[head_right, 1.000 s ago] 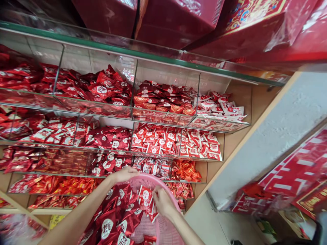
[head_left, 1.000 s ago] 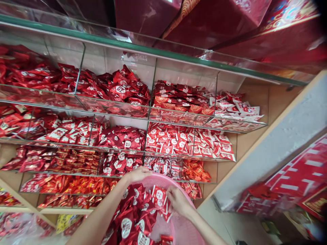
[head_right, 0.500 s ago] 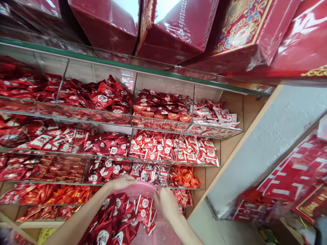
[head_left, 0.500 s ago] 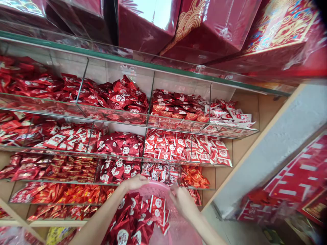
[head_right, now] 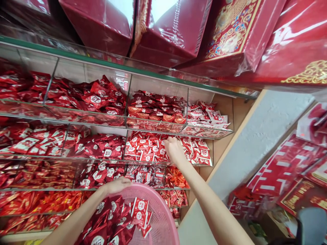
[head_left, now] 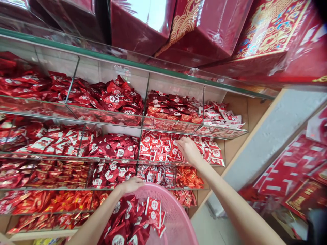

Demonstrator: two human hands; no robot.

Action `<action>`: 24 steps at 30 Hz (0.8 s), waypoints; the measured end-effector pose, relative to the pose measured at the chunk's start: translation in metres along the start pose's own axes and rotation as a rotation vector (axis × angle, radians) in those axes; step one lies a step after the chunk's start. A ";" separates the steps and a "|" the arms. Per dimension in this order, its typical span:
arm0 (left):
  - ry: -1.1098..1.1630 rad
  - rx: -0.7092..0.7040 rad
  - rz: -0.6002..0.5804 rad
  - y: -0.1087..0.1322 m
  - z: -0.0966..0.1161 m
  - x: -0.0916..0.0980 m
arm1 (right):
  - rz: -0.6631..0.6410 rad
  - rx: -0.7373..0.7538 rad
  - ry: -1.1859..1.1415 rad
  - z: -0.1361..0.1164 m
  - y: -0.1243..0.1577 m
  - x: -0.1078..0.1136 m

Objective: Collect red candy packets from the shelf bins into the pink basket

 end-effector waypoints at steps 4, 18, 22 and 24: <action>0.018 -0.020 0.011 -0.001 -0.001 0.002 | 0.062 -0.030 0.017 -0.003 -0.012 -0.005; 0.017 -0.012 -0.002 -0.006 -0.007 0.004 | 0.109 -0.286 0.045 0.000 -0.046 -0.025; 0.035 -0.012 -0.015 -0.009 -0.008 0.003 | 0.135 -0.348 -0.079 0.005 -0.047 -0.034; 0.034 -0.022 -0.018 -0.010 -0.009 0.002 | 0.139 -0.365 -0.122 0.007 -0.047 -0.036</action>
Point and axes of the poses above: each hand's wrist, its own y-axis away from the middle knuckle, its own x-axis out of the back of the hand, z = x × y, the point moved 6 cm from there along -y, towards the middle knuckle, and after that the axes turned 15 degrees about x, right-handed, at the moved point
